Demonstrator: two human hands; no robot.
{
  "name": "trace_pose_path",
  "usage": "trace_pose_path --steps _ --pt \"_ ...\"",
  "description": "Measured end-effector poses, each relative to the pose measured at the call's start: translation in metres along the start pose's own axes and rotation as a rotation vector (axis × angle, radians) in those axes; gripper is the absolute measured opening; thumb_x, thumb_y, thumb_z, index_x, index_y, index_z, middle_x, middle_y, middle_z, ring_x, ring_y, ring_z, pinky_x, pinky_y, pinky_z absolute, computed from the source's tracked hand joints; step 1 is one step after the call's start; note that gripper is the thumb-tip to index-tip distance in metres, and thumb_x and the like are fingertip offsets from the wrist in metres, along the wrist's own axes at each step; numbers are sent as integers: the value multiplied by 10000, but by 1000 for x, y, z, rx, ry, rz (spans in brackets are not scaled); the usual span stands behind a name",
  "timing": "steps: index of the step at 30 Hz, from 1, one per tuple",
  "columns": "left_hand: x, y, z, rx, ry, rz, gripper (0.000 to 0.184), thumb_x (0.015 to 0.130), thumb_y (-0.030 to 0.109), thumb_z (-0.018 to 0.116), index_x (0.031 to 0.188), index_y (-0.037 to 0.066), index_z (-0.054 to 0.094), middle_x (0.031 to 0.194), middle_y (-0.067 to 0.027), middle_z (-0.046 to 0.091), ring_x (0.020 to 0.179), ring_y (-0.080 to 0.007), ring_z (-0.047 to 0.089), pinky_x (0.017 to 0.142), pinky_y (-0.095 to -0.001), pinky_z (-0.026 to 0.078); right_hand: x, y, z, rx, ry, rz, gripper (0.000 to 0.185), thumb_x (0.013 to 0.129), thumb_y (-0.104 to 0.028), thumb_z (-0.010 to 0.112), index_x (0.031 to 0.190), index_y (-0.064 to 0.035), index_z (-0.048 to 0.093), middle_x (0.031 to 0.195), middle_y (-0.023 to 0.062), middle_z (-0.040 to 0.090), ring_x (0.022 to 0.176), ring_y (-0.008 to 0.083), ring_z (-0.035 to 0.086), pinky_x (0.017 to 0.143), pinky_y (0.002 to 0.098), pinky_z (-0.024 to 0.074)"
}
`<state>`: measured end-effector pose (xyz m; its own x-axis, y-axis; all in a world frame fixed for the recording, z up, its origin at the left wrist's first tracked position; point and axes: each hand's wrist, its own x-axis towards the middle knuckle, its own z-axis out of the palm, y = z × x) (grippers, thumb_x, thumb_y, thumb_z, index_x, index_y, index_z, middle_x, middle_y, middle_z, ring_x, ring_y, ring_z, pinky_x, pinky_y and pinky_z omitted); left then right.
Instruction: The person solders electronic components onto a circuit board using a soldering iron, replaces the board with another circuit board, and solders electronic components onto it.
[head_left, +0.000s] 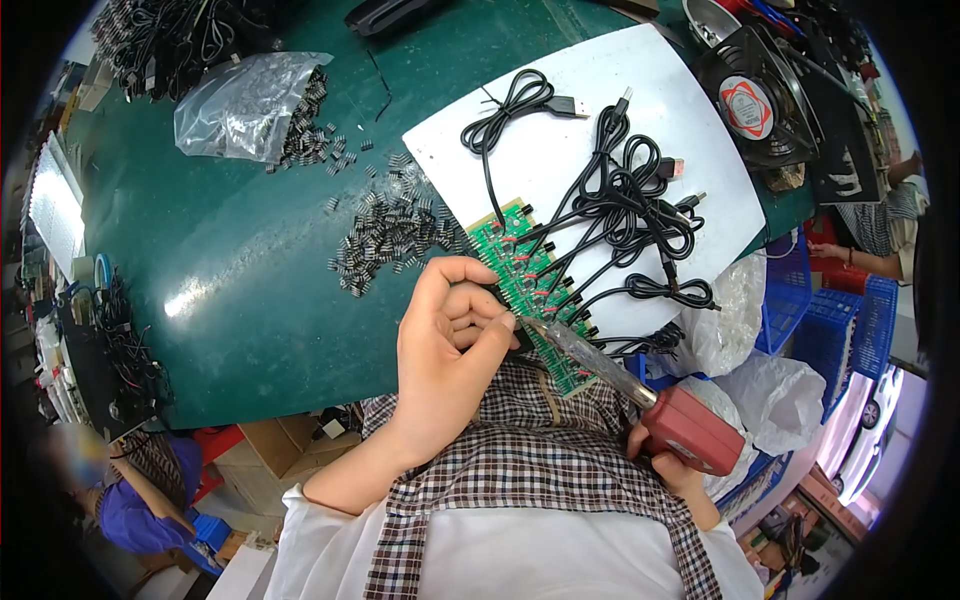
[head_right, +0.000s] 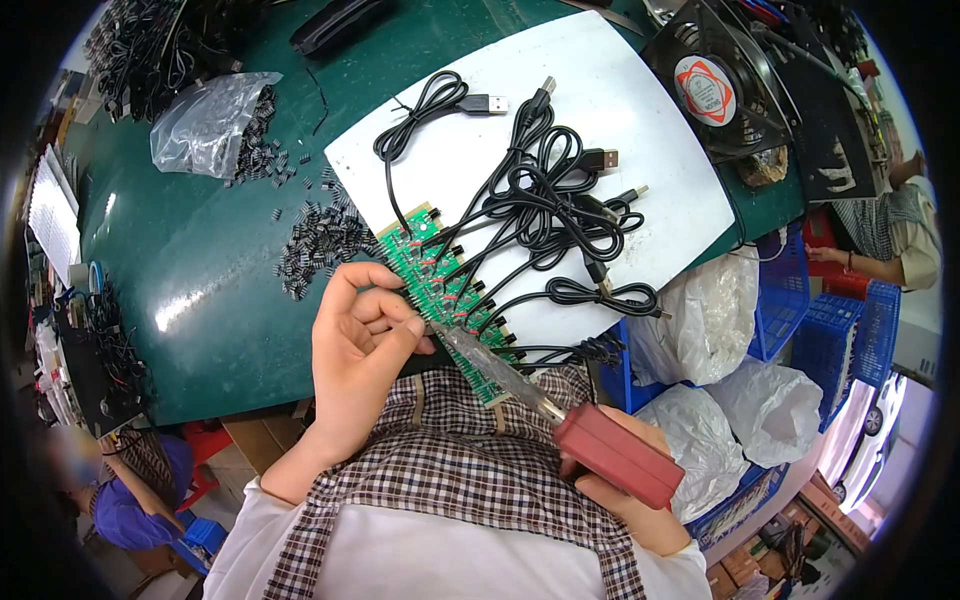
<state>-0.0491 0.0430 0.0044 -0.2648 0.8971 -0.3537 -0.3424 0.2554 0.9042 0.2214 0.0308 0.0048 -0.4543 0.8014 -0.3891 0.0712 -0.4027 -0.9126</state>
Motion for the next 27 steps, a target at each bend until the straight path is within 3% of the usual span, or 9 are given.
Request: trace_pose_path --steps 8,10,12,13,14,18,20,22,27 --pt "-2 2 0 53 7 1 302 796 -82 496 1058 18 387 767 -41 537 683 -94 547 632 -210 466 -7 8 -5 -44 -53 -119 695 688 -192 745 1233 29 375 870 140 626 655 193 615 608 283 493" --pt "-4 7 -4 345 109 80 299 783 -78 523 1053 16 435 773 -38 531 646 -65 506 581 -196 436 -8 11 -7 -66 -58 -128 696 688 -192 745 1232 32 374 873 144 625 659 195 617 610 284 494" --pt "-1 4 -16 891 268 310 296 750 -66 569 1023 21 496 782 -47 523 600 -76 459 533 -215 402 -10 15 -10 -86 -62 -138 696 688 -193 746 1231 35 374 876 149 625 664 198 618 612 286 494" --pt "3 4 -22 1078 335 440 307 709 -51 608 995 23 523 780 -64 513 572 -115 434 521 -245 385 -12 17 -12 -112 -60 -146 697 688 -195 746 1232 33 374 876 147 624 674 199 619 613 285 492" --pt "4 6 -27 1152 337 385 284 727 0 600 995 25 511 849 -126 521 744 -289 544 616 -339 445 -14 19 -13 -137 -59 -154 698 688 -196 746 1233 31 374 876 146 624 685 201 620 613 283 490" --pt "8 6 -37 1085 317 360 196 732 4 604 916 12 539 822 -122 526 719 -290 548 617 -334 443 -14 17 -9 -195 -42 -176 719 689 -218 746 1248 19 360 874 142 626 690 194 617 616 269 480" --pt "11 6 -40 1057 310 343 167 731 6 608 886 8 547 809 -119 527 707 -285 550 613 -333 442 -6 1 9 53 51 -120 661 680 -279 750 1168 39 438 819 123 625 670 170 603 601 245 458" --pt "14 5 -42 1001 328 404 152 692 -30 629 834 -10 577 709 -75 503 529 -147 428 520 -259 377 -4 -3 7 33 31 -73 627 671 -308 753 1104 51 476 788 113 620 658 159 594 591 240 450" --pt "17 13 -35 1097 312 394 138 695 -19 630 819 -17 571 699 -86 512 528 -161 444 519 -276 381 -2 -11 14 27 85 -27 563 645 -360 763 938 71 549 718 87 602 634 138 578 567 230 430"
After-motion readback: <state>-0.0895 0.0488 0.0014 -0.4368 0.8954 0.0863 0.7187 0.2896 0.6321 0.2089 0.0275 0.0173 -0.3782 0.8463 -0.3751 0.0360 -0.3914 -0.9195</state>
